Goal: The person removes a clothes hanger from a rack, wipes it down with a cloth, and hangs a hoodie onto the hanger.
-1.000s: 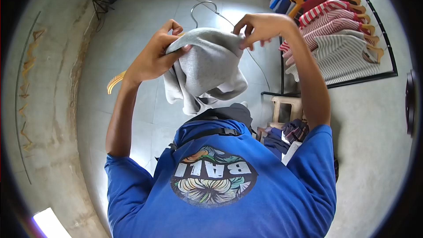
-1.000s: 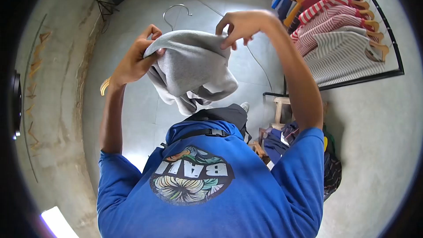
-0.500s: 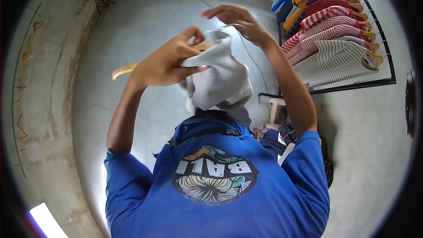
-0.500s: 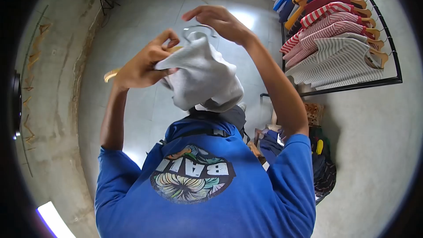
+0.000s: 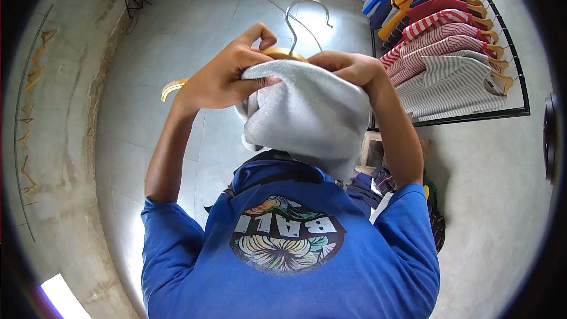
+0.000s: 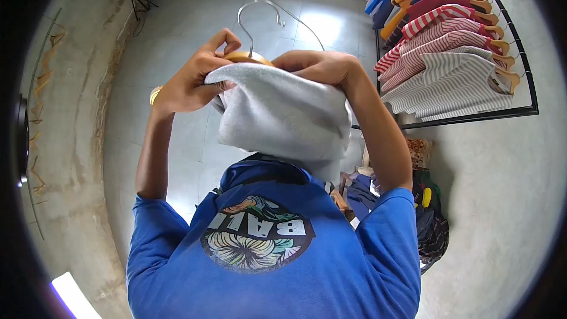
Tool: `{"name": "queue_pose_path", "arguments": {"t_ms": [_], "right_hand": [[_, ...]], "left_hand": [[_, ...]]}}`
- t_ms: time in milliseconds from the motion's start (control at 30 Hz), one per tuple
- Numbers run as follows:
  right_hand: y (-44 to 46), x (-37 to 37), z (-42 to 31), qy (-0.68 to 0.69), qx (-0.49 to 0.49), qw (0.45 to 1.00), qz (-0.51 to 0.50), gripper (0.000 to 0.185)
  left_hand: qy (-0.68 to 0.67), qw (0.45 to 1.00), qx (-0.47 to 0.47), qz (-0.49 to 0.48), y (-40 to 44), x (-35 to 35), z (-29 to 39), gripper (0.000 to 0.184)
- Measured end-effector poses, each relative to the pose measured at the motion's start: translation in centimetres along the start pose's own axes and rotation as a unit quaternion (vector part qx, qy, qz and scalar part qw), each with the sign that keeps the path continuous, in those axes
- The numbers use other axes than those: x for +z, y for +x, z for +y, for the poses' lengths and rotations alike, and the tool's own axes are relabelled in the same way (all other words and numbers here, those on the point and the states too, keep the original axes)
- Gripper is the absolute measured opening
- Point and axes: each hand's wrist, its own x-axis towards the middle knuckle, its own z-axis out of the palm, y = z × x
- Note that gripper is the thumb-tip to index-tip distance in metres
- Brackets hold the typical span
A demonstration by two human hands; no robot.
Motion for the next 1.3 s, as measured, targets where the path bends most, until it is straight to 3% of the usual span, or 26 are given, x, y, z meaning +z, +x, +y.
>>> {"name": "queue_pose_path", "arguments": {"t_ms": [67, 167, 233, 267, 300, 333, 400, 433, 500, 567, 600, 667, 700, 733, 767, 867, 967, 1067, 1200, 1233, 1300], "right_hand": [[-0.7, -0.1, -1.0, -0.130, 0.057, 0.976, 0.162, 0.047], [-1.3, -2.3, -5.4, -0.096, 0.019, 0.970, 0.220, 0.030], [-2.4, -4.2, -6.9, -0.041, -0.116, 0.966, 0.227, 0.025], [-2.3, -5.6, -7.7, -0.041, -0.187, 0.942, 0.276, 0.023], [-2.4, -6.6, -8.6, -0.041, -0.255, 0.910, 0.323, 0.023], [-2.7, -6.4, -9.9, -0.040, -0.256, 0.909, 0.325, 0.023], [-3.6, -5.9, -13.3, 0.031, -0.275, 0.810, 0.517, 0.023], [-4.0, -5.8, -14.7, 0.065, -0.278, 0.745, 0.603, 0.030], [-5.1, -6.4, -14.3, 0.099, -0.277, 0.670, 0.681, 0.038], [-8.1, -9.2, -10.1, 0.019, -0.271, 0.805, 0.527, 0.019], [-8.6, -9.6, -8.1, -0.022, -0.263, 0.859, 0.439, 0.020], [-4.3, -2.8, -5.1, -0.113, -0.087, 0.772, 0.619, 0.020], [-3.2, -1.4, -2.0, -0.071, -0.131, 0.795, 0.589, 0.029], [-0.7, 2.6, -1.6, -0.039, -0.108, 0.734, 0.670, 0.029], [0.2, 3.7, 1.5, 0.006, -0.134, 0.744, 0.654, 0.030], [3.5, 7.6, 7.2, 0.098, -0.024, 0.770, 0.630, 0.037], [7.7, 8.2, 8.0, 0.153, 0.047, 0.795, 0.585, 0.044], [10.8, 6.0, 6.8, 0.105, 0.020, 0.815, 0.569, 0.038], [11.7, 4.6, 7.2, 0.136, -0.024, 0.832, 0.537, 0.026], [11.5, 4.3, 6.9, 0.134, -0.024, 0.837, 0.531, 0.026], [10.3, 3.8, 6.1, 0.197, -0.042, 0.795, 0.572, 0.023]], "left_hand": [[0.113, 0.989, 0.056, 0.073, 0.3, -0.5, 1.1, 0.013], [0.221, 0.965, 0.088, 0.115, 1.1, -1.0, 2.5, 0.011], [0.302, 0.940, 0.086, 0.133, 1.1, -1.1, 3.0, 0.010], [0.329, 0.930, 0.085, 0.140, 1.0, -1.1, 3.1, 0.011], [0.220, 0.961, -0.043, 0.163, 0.8, -1.2, 2.8, 0.013], [0.104, 0.963, -0.170, 0.180, 0.6, -1.2, 2.3, 0.015], [-0.016, 0.937, -0.293, 0.189, 0.0, -1.5, 0.8, 0.018], [-0.100, 0.931, -0.283, 0.208, -0.2, -2.3, -0.7, 0.021], [-0.267, 0.896, -0.256, 0.244, -0.4, -3.4, -2.8, 0.026], [-0.288, 0.881, -0.259, 0.271, 0.0, -3.4, -2.5, 0.027], [-0.308, 0.866, -0.261, 0.297, 0.1, -3.4, -2.2, 0.029], [-0.326, 0.851, -0.259, 0.321, 0.3, -3.8, -2.1, 0.030], [-0.330, 0.843, -0.253, 0.340, 0.3, -4.1, -2.3, 0.031], [-0.333, 0.835, -0.248, 0.361, 0.2, -4.4, -2.4, 0.032], [-0.336, 0.825, -0.244, 0.383, 0.1, -4.7, -2.5, 0.033], [-0.333, 0.819, -0.231, 0.406, -0.1, -5.2, -1.9, 0.032], [-0.317, 0.831, -0.227, 0.397, 0.1, -5.2, -1.1, 0.032], [-0.291, 0.853, -0.225, 0.370, 0.0, -4.7, -0.4, 0.033], [-0.265, 0.850, -0.207, 0.405, -2.0, -5.7, -0.2, 0.037], [-0.279, 0.832, -0.206, 0.433, -2.9, -6.3, -0.4, 0.038], [-0.307, 0.790, -0.209, 0.488, -5.2, -7.2, -0.9, 0.040]]}}
